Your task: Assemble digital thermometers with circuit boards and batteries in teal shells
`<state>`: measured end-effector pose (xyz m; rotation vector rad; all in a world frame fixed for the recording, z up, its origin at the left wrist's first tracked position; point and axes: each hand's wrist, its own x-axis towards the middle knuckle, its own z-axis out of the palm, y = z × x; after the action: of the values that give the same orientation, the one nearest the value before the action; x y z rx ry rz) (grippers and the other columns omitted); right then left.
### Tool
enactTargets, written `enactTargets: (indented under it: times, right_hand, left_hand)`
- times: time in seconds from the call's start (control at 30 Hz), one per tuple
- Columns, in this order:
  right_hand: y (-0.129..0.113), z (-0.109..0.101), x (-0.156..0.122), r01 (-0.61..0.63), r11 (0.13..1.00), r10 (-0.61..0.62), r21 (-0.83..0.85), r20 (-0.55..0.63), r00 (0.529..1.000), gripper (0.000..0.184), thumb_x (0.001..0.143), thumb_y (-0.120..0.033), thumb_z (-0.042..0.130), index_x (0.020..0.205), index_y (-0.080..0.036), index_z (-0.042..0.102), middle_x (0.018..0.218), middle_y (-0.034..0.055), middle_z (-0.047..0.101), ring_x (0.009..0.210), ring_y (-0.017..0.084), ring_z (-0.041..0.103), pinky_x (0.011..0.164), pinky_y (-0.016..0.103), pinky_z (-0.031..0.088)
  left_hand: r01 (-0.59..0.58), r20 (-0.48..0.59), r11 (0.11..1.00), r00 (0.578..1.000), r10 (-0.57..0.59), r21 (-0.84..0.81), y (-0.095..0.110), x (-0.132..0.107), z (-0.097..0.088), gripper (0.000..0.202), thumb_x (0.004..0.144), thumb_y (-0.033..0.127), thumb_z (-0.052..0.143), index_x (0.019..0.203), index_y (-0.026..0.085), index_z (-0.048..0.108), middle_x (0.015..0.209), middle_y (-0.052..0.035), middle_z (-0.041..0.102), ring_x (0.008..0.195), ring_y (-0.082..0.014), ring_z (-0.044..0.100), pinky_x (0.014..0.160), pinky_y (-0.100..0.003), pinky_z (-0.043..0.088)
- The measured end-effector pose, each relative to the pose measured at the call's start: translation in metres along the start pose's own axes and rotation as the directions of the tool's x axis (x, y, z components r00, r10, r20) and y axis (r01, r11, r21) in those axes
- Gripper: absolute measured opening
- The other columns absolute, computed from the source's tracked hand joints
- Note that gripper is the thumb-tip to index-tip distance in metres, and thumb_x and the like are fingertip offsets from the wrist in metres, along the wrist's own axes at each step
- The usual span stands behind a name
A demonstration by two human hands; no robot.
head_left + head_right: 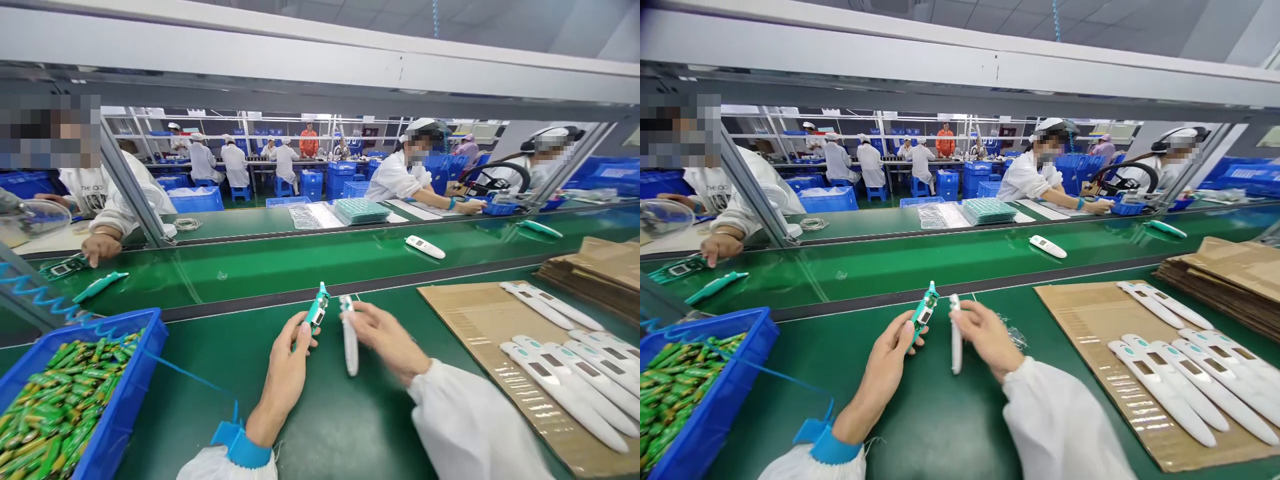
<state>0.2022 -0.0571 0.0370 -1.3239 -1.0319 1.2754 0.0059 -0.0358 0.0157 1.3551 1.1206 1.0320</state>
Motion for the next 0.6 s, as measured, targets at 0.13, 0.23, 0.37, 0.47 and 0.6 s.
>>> enactTargets:
  times: [0.13,0.23,0.37,0.47,0.6]
  right_hand:
    - [0.020,0.051,0.016,0.007,0.932,-0.043,0.362,0.089,0.995,0.064,0.072,-0.052,0.079,0.120,-0.015,0.059,0.115,0.0118,0.066,0.101,0.018,0.066,0.099,0.036,0.051]
    - [0.030,0.052,0.021,0.027,0.914,-0.060,0.405,0.070,0.996,0.068,0.069,-0.050,0.082,0.123,-0.015,0.059,0.116,0.0122,0.066,0.100,0.019,0.067,0.100,0.038,0.050]
    - [0.036,0.042,0.023,0.048,0.929,-0.067,0.368,0.039,0.997,0.067,0.068,-0.048,0.083,0.122,-0.016,0.060,0.117,0.0117,0.065,0.101,0.019,0.066,0.099,0.035,0.050]
    - [0.036,0.038,0.026,0.035,0.910,-0.045,0.412,0.015,0.999,0.062,0.072,-0.054,0.078,0.119,-0.017,0.063,0.119,0.0103,0.064,0.102,0.017,0.064,0.097,0.031,0.050]
    - [0.034,0.034,0.028,-0.029,0.825,0.006,0.565,0.044,0.999,0.056,0.076,-0.059,0.073,0.113,-0.018,0.065,0.111,0.0069,0.064,0.101,0.015,0.062,0.092,0.030,0.051]
  left_hand:
    - [-0.089,-0.020,0.990,0.996,0.091,0.112,-0.002,0.000,-0.001,0.045,0.088,0.051,0.061,0.126,0.027,0.064,0.120,-0.0051,0.071,0.112,-0.0233,0.064,0.093,-0.032,0.048]
    - [-0.110,-0.002,0.983,0.994,0.112,0.146,-0.001,0.000,-0.002,0.042,0.089,0.049,0.060,0.125,0.028,0.066,0.124,-0.0029,0.070,0.115,-0.0237,0.064,0.095,-0.032,0.049]
    - [-0.138,0.076,0.970,0.989,0.125,0.201,0.001,-0.004,0.002,0.046,0.091,0.045,0.060,0.134,0.031,0.059,0.132,-0.0001,0.066,0.119,-0.0213,0.062,0.100,-0.031,0.048]
    - [-0.172,0.091,0.930,0.985,0.150,0.325,0.000,-0.008,0.008,0.045,0.091,0.039,0.058,0.134,0.028,0.058,0.128,-0.0028,0.068,0.112,-0.0221,0.065,0.095,-0.032,0.049]
    - [-0.228,0.098,0.869,0.974,0.206,0.440,-0.005,-0.014,0.015,0.040,0.096,0.037,0.049,0.132,0.023,0.059,0.123,-0.0081,0.070,0.105,-0.0246,0.067,0.090,-0.034,0.049]
